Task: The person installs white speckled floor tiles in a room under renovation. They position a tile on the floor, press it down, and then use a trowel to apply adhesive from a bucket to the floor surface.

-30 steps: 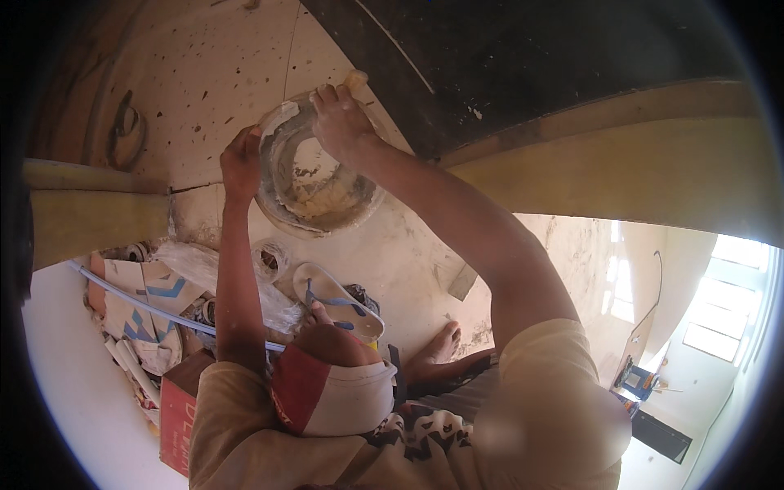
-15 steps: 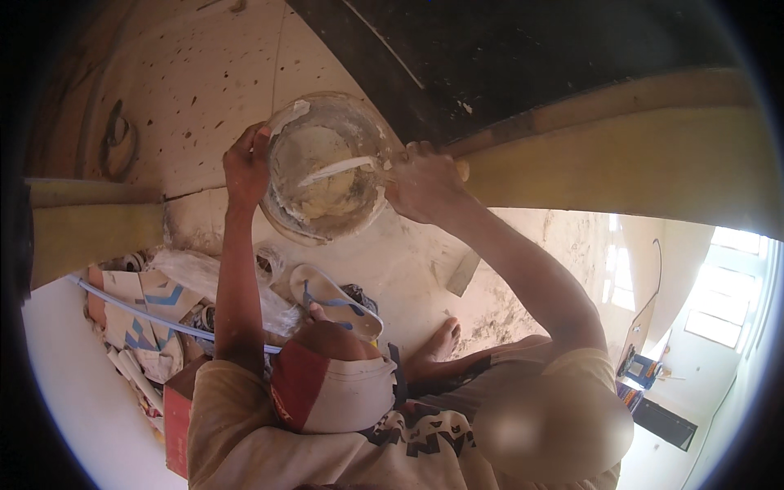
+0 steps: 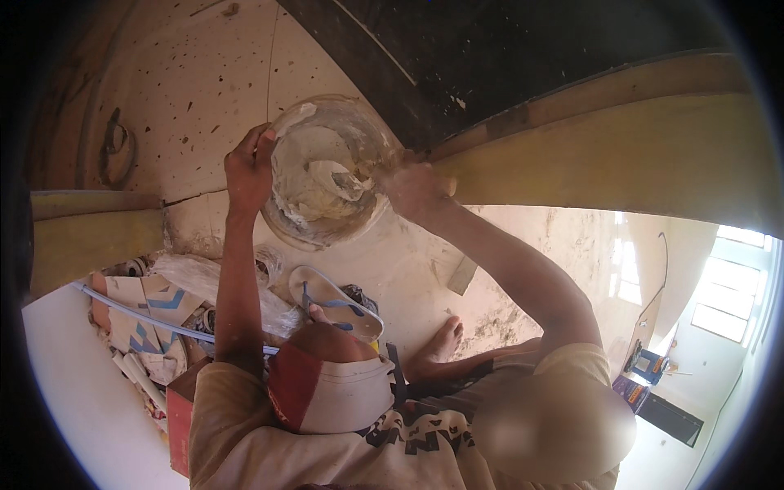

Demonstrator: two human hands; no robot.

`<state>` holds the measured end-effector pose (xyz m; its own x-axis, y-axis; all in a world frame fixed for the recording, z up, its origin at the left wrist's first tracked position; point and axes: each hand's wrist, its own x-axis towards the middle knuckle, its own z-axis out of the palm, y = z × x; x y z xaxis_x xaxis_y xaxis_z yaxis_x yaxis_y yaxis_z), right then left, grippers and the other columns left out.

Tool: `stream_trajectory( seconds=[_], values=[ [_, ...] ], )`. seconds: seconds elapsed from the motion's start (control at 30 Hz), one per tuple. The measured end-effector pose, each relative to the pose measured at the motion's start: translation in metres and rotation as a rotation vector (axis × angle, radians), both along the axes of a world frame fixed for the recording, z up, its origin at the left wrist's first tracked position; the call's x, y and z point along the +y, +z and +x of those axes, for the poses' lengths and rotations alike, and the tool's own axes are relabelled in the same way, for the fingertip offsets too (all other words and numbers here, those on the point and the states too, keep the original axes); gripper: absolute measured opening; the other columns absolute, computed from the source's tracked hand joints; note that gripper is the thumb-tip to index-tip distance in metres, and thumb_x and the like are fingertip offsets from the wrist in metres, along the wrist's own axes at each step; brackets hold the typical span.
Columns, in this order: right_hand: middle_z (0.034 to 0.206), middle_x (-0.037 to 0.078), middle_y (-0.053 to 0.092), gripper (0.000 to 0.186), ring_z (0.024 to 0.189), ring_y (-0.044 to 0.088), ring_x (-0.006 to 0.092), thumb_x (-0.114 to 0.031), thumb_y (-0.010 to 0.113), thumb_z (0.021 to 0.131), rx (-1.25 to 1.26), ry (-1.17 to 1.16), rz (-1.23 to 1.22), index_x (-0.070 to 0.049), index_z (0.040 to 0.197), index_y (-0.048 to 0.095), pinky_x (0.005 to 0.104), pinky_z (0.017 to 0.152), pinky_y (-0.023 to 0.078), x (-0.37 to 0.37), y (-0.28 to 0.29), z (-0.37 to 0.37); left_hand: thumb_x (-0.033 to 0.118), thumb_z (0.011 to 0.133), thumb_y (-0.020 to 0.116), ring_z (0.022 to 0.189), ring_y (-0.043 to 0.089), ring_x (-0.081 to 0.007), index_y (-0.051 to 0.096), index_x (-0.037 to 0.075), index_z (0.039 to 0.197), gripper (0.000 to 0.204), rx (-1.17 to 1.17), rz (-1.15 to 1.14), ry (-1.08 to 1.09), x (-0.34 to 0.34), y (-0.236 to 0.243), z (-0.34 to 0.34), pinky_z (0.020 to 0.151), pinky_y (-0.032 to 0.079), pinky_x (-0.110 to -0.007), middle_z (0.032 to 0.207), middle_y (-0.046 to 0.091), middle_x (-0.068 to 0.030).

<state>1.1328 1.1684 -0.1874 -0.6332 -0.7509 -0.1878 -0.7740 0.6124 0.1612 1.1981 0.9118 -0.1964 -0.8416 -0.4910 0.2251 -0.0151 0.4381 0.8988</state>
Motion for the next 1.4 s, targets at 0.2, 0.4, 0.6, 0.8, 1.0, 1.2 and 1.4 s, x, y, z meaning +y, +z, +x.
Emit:
stream_trajectory(
  seconds=[0.2, 0.4, 0.6, 0.8, 1.0, 1.2, 1.4],
  values=[
    [0.107, 0.026, 0.059, 0.045, 0.087, 0.064, 0.0352, -0.011, 0.054, 0.077, -0.084, 0.058, -0.034, -0.009, 0.122, 0.051, 0.0406, 0.067, 0.055, -0.008, 0.008, 0.003, 0.017, 0.09, 0.054, 0.063, 0.06, -0.0227, 0.063, -0.002, 0.099, 0.023, -0.009, -0.041, -0.027, 0.004, 0.001, -0.002, 0.064, 0.047, -0.032, 0.075, 0.064, -0.0168],
    [0.104, 0.026, 0.059, 0.034, 0.087, 0.063, 0.0358, -0.016, 0.055, 0.077, -0.29, -0.045, 0.022, -0.004, 0.108, 0.056, 0.0444, 0.075, 0.052, -0.005, -0.028, 0.0, 0.017, 0.09, 0.054, 0.068, 0.062, -0.0245, 0.063, -0.001, 0.099, 0.022, 0.044, -0.109, -0.062, 0.012, 0.001, -0.006, 0.067, 0.048, -0.032, 0.082, 0.065, -0.0174],
    [0.091, 0.022, 0.064, 0.035, 0.087, 0.062, 0.0365, -0.016, 0.057, 0.068, -0.572, -0.254, -0.31, -0.008, 0.101, 0.064, 0.044, 0.079, 0.05, -0.011, -0.035, 0.022, 0.018, 0.09, 0.055, 0.071, 0.063, -0.0255, 0.063, -0.001, 0.101, 0.024, -0.013, -0.103, -0.077, 0.016, 0.007, -0.005, 0.07, 0.048, -0.032, 0.083, 0.065, -0.0176],
    [0.097, 0.022, 0.063, 0.041, 0.095, 0.059, 0.0376, -0.021, 0.056, 0.072, -0.598, -0.33, -0.386, -0.009, 0.112, 0.06, 0.0441, 0.085, 0.047, 0.005, -0.032, 0.037, 0.022, 0.09, 0.056, 0.072, 0.063, -0.0256, 0.063, 0.0, 0.102, 0.027, -0.015, -0.135, -0.152, 0.026, 0.015, -0.012, 0.07, 0.048, -0.032, 0.084, 0.065, -0.0177],
    [0.105, 0.022, 0.057, 0.039, 0.098, 0.056, 0.038, -0.023, 0.06, 0.076, -0.563, -0.44, -0.422, -0.008, 0.112, 0.059, 0.0436, 0.086, 0.045, 0.014, -0.019, 0.052, 0.026, 0.092, 0.054, 0.067, 0.06, -0.0193, 0.063, 0.0, 0.104, 0.03, -0.044, -0.06, -0.087, 0.015, 0.01, -0.008, 0.066, 0.047, -0.03, 0.08, 0.065, -0.0153],
    [0.098, 0.024, 0.06, 0.037, 0.094, 0.059, 0.0378, -0.02, 0.056, 0.077, -0.412, -0.465, -0.47, -0.009, 0.113, 0.06, 0.0455, 0.084, 0.046, 0.022, -0.01, 0.055, 0.027, 0.092, 0.054, 0.061, 0.053, -0.0126, 0.063, -0.001, 0.104, 0.032, -0.017, -0.041, -0.106, 0.015, 0.01, -0.006, 0.063, 0.045, -0.027, 0.072, 0.063, -0.01],
    [0.095, 0.024, 0.062, 0.033, 0.092, 0.06, 0.0364, -0.021, 0.054, 0.078, -0.305, -0.494, -0.354, -0.009, 0.108, 0.062, 0.0462, 0.083, 0.047, 0.01, -0.01, 0.043, 0.031, 0.091, 0.055, 0.067, 0.05, -0.0084, 0.063, 0.0, 0.107, 0.035, -0.105, -0.012, -0.119, 0.018, 0.008, -0.002, 0.065, 0.043, -0.023, 0.075, 0.062, -0.0053]
  ],
)
